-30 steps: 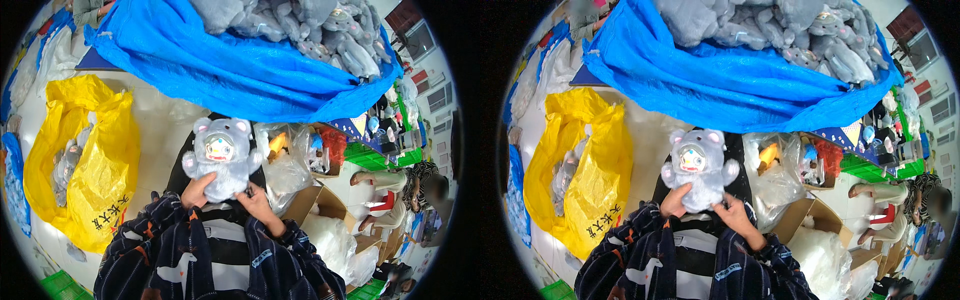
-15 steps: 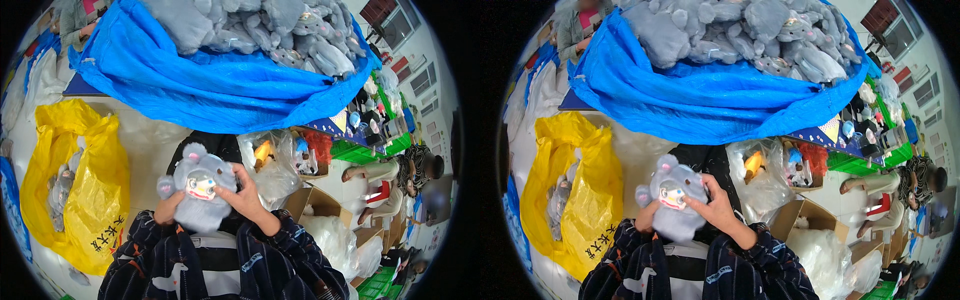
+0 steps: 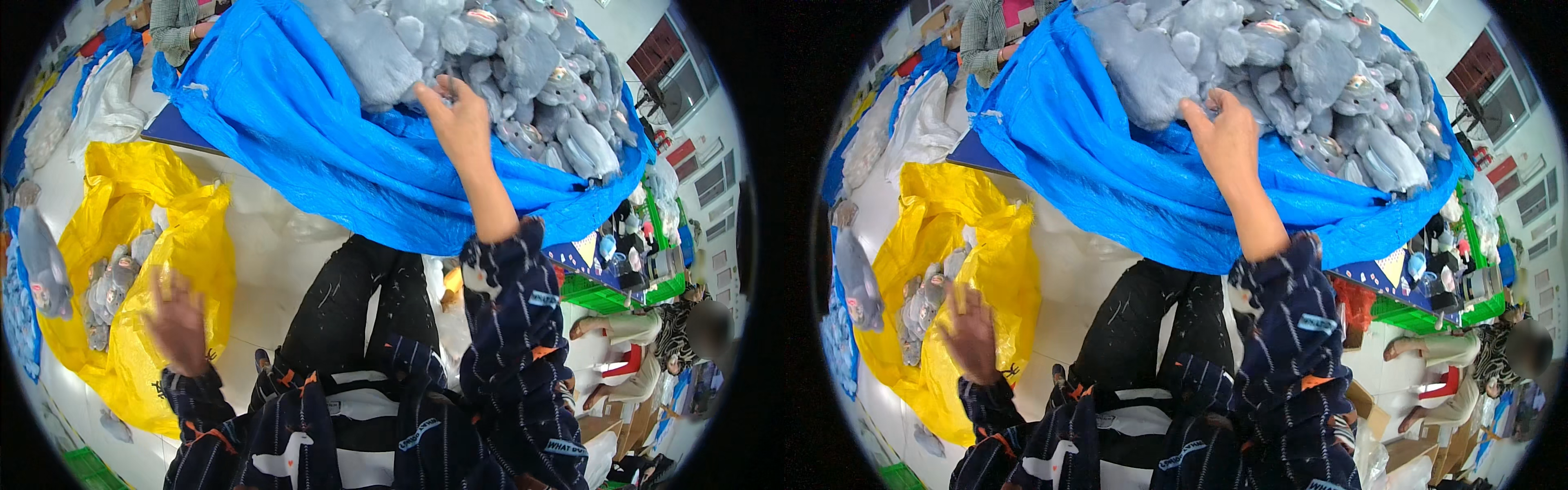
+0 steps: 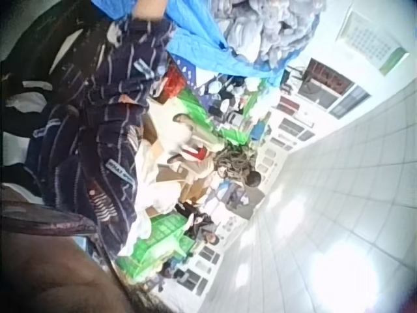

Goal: The person sits on the floor and uses scissors to trim loose threads and fur from small gray stuffed toys. They handle each toy one at a time, turning it over to access different areas, then place the finished toy into a blue bag.

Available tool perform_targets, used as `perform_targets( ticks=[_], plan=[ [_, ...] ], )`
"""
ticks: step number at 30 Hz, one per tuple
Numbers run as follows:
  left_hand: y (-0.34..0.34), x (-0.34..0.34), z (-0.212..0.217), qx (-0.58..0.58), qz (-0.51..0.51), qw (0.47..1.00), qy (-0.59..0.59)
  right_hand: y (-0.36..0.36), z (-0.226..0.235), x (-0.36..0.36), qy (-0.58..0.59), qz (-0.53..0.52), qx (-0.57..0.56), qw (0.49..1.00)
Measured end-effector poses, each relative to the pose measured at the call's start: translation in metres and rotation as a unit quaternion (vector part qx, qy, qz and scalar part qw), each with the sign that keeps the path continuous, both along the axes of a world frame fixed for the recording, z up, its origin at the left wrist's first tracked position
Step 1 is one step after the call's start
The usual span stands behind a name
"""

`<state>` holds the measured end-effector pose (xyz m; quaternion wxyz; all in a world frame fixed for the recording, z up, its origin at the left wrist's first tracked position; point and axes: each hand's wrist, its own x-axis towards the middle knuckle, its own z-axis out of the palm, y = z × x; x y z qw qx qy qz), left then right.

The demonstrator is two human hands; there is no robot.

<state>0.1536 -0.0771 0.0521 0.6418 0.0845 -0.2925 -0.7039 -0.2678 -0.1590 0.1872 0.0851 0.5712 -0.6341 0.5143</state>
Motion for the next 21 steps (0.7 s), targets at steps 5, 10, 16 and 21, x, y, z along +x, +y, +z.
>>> perform_targets(
  ticks=[5, 10, 16, 21],
  plan=[
    [0.009, -0.076, -0.006, 0.045, -0.116, 0.986, -0.109, -0.033, -0.012, -0.006, -0.159, 0.028, 0.021, 0.987],
    [0.014, -0.106, 0.032, -0.016, -0.159, 0.963, -0.217, 0.039, 0.019, 0.049, 0.094, -0.001, -0.1, 0.991],
    [0.02, -0.166, 0.054, 0.001, -0.242, 0.966, -0.092, 0.163, -0.02, 0.088, 0.368, 0.207, -0.014, 0.906],
    [0.042, -0.167, 0.041, 0.014, -0.148, 0.959, -0.241, 0.212, -0.079, 0.117, 0.3, 0.346, 0.101, 0.883]
  ],
)
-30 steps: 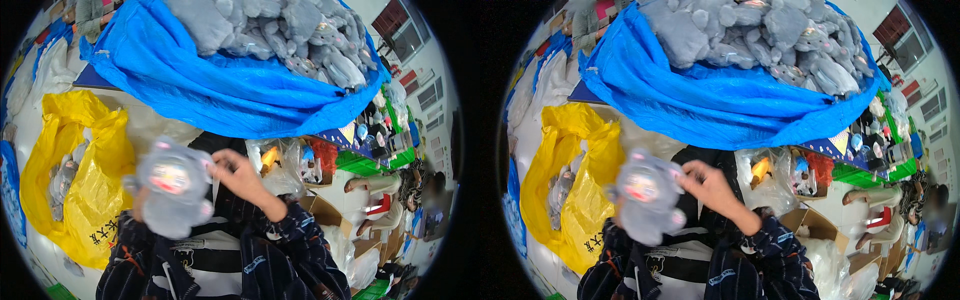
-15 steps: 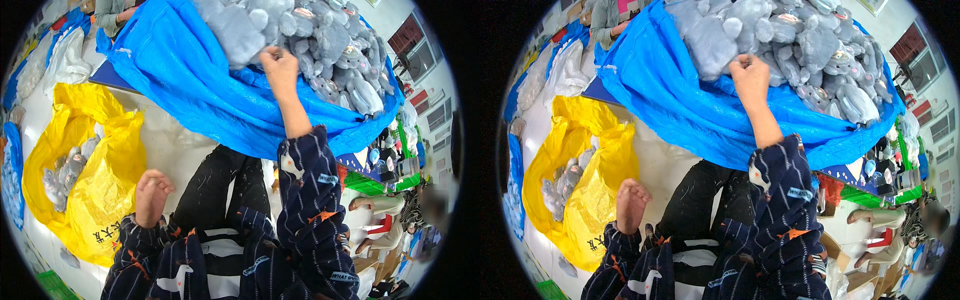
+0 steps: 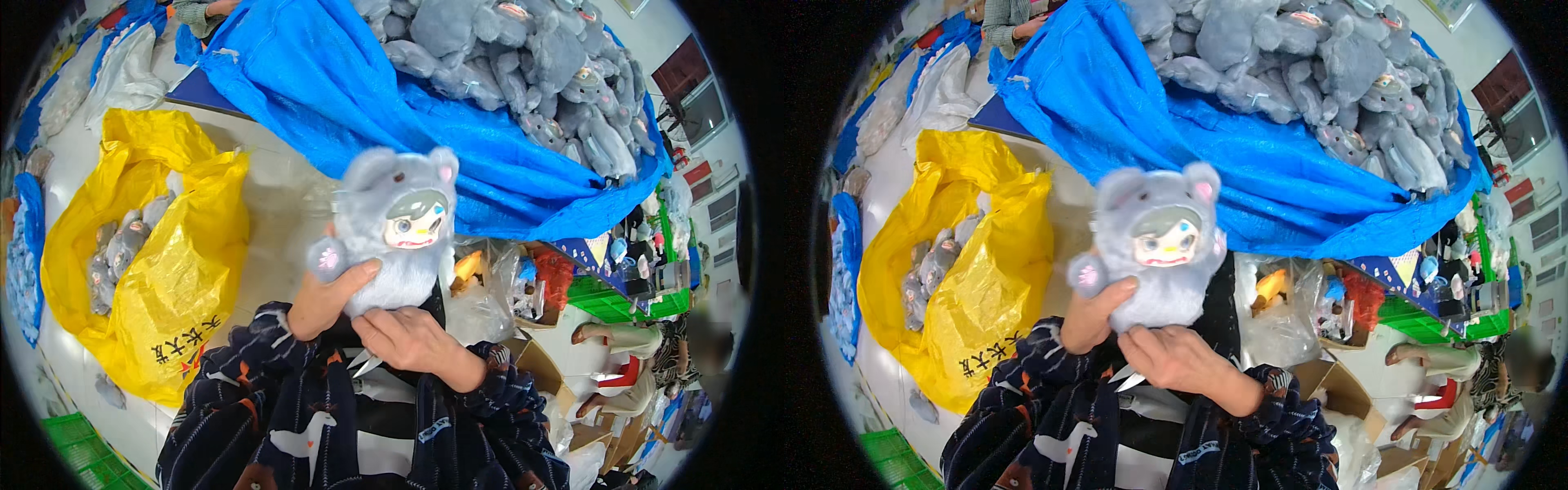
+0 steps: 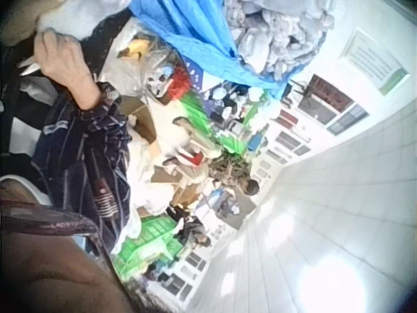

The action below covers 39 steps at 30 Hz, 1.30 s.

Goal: The person sits on the floor and uses scissors to trim loose threads and fur from small gray stuffed toys. They handle each toy one at a time, turning it over to access different areas, then place the finished toy into a blue bag.

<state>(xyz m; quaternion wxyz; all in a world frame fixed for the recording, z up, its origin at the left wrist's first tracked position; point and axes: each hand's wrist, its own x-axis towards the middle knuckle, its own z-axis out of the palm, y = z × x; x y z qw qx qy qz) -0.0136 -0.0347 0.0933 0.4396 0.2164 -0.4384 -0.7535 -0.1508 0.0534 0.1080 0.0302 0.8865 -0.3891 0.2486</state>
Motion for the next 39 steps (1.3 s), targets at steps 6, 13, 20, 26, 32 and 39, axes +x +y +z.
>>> perform_targets(
  ticks=[6, 13, 20, 26, 32, 39],
  plan=[
    [0.024, 0.014, -0.06, 0.206, -0.064, 0.976, 0.03, 0.032, -0.026, -0.008, -0.254, -0.06, 0.179, 0.949],
    [0.033, 0.009, -0.09, 0.248, -0.084, 0.965, -0.003, 0.047, -0.049, -0.043, -0.592, -0.361, 0.253, 0.675],
    [0.033, 0.019, -0.105, -0.12, 0.111, 0.939, -0.301, 0.048, -0.083, -0.032, -0.675, -0.31, 0.323, 0.587],
    [0.025, 0.024, -0.124, 0.048, 0.046, 0.981, -0.181, 0.049, -0.083, -0.024, -0.751, -0.214, 0.364, 0.507],
    [0.023, 0.029, -0.111, 0.077, -0.113, 0.99, -0.043, 0.048, -0.085, -0.042, -0.568, -0.32, 0.316, 0.689],
    [0.026, 0.028, -0.118, 0.05, -0.073, 0.99, -0.106, 0.042, -0.013, -0.037, -0.381, -0.343, 0.05, 0.857]
  ],
)
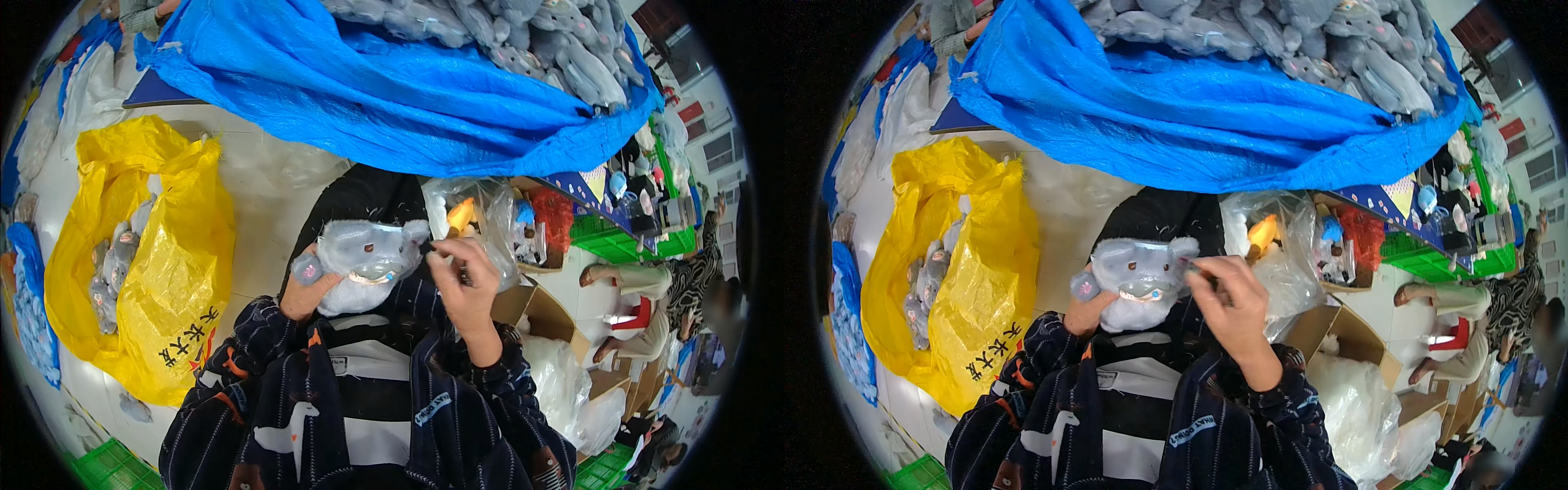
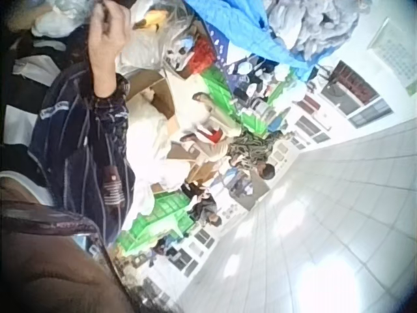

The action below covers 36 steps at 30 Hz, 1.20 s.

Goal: The person sits on the floor and uses scissors to trim loose threads and fur from small gray stuffed toys. They handle each toy one at a time, turning it over to access different areas, then place the finished toy into a blue bag.

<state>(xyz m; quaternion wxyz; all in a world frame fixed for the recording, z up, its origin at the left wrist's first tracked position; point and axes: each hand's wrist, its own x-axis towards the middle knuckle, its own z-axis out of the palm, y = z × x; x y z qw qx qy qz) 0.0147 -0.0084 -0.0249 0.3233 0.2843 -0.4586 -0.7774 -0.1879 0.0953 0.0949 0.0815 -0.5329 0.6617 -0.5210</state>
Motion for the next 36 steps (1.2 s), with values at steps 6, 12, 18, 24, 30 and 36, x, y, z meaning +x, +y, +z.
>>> perform_targets(
  ticks=[6, 12, 18, 24, 30, 36],
  plan=[
    [0.0, 0.004, -0.014, -0.068, -0.009, 0.997, -0.022, -0.013, -0.012, 0.013, -0.002, 0.007, 0.027, 1.0],
    [-0.003, 0.0, -0.013, 0.008, 0.019, 1.0, -0.023, 0.01, -0.015, -0.01, -0.563, 0.241, 0.112, 0.782],
    [-0.001, -0.001, -0.009, 0.046, 0.017, 0.999, 0.018, 0.01, -0.014, -0.016, -0.074, 0.082, 0.153, 0.982],
    [0.0, 0.0, -0.016, 0.028, 0.015, 0.999, 0.013, 0.005, -0.03, -0.001, 0.126, 0.013, 0.094, 0.988],
    [-0.001, -0.001, -0.016, -0.014, 0.007, 1.0, -0.016, 0.001, -0.03, 0.003, 0.134, -0.005, 0.081, 0.988],
    [-0.002, -0.003, -0.012, -0.012, 0.002, 1.0, -0.028, -0.003, -0.035, 0.003, 0.042, -0.026, 0.08, 0.996]
  ],
)
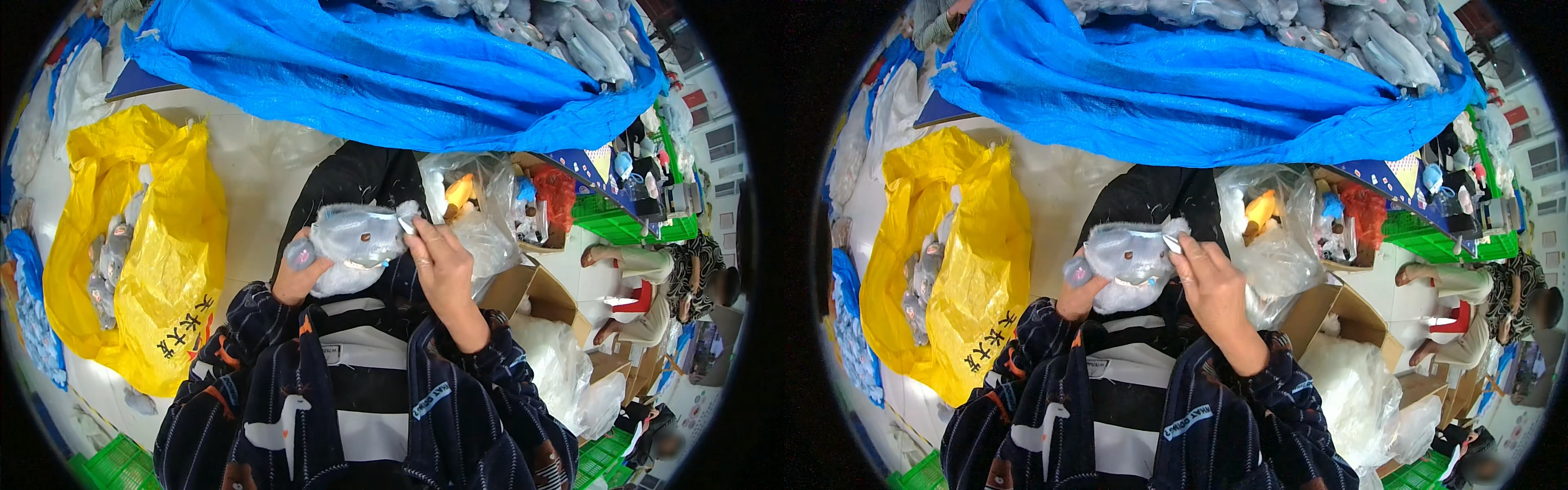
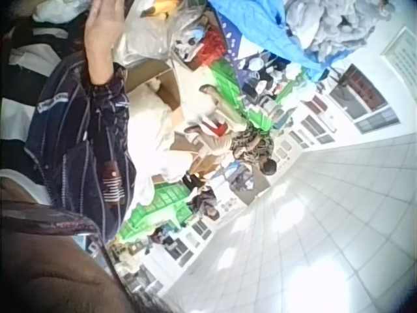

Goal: The person sits on the floor and uses scissors to trim loose threads and fur from small gray stuffed toys. They handle each toy one at a time, turning it over to access different areas, then place the finished toy into a blue bag.

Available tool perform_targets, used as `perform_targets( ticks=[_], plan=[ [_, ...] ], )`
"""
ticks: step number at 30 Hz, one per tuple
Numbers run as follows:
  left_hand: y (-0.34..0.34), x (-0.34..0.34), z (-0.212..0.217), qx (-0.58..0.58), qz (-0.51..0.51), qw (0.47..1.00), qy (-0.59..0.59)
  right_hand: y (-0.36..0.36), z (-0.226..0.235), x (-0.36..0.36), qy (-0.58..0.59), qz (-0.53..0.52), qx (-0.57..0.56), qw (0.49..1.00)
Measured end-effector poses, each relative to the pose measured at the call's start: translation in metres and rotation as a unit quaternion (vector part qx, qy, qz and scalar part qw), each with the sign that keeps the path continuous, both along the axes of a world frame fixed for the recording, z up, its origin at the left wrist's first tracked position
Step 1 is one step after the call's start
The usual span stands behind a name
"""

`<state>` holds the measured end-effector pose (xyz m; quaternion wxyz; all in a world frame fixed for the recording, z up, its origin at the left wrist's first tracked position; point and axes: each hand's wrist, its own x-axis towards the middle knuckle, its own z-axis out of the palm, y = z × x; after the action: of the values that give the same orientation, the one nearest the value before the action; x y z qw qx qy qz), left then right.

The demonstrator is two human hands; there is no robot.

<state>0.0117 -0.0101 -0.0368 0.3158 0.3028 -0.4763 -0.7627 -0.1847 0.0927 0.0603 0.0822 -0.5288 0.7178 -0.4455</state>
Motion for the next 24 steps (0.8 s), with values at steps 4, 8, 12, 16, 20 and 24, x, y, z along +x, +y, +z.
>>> perform_targets(
  ticks=[4, 8, 12, 16, 20, 24],
  plan=[
    [0.0, 0.0, 0.006, 0.01, 0.006, 1.0, 0.009, 0.004, 0.004, -0.009, -0.256, 0.026, -0.015, 0.966],
    [-0.001, 0.0, 0.008, 0.03, -0.011, 0.999, 0.015, 0.011, 0.011, -0.004, -0.033, 0.107, 0.017, 0.994],
    [-0.002, -0.003, 0.011, 0.08, -0.03, 0.995, 0.048, 0.01, 0.0, -0.006, 0.054, 0.096, -0.022, 0.994],
    [-0.001, -0.001, 0.01, 0.096, -0.047, 0.993, 0.047, 0.007, 0.001, -0.004, 0.076, 0.089, -0.029, 0.993],
    [-0.002, 0.0, 0.009, 0.093, -0.064, 0.992, 0.05, 0.007, 0.002, -0.005, 0.081, 0.094, -0.024, 0.992],
    [-0.001, 0.0, 0.01, 0.102, -0.078, 0.99, 0.05, 0.006, 0.0, -0.006, 0.075, 0.107, -0.032, 0.991]
  ],
)
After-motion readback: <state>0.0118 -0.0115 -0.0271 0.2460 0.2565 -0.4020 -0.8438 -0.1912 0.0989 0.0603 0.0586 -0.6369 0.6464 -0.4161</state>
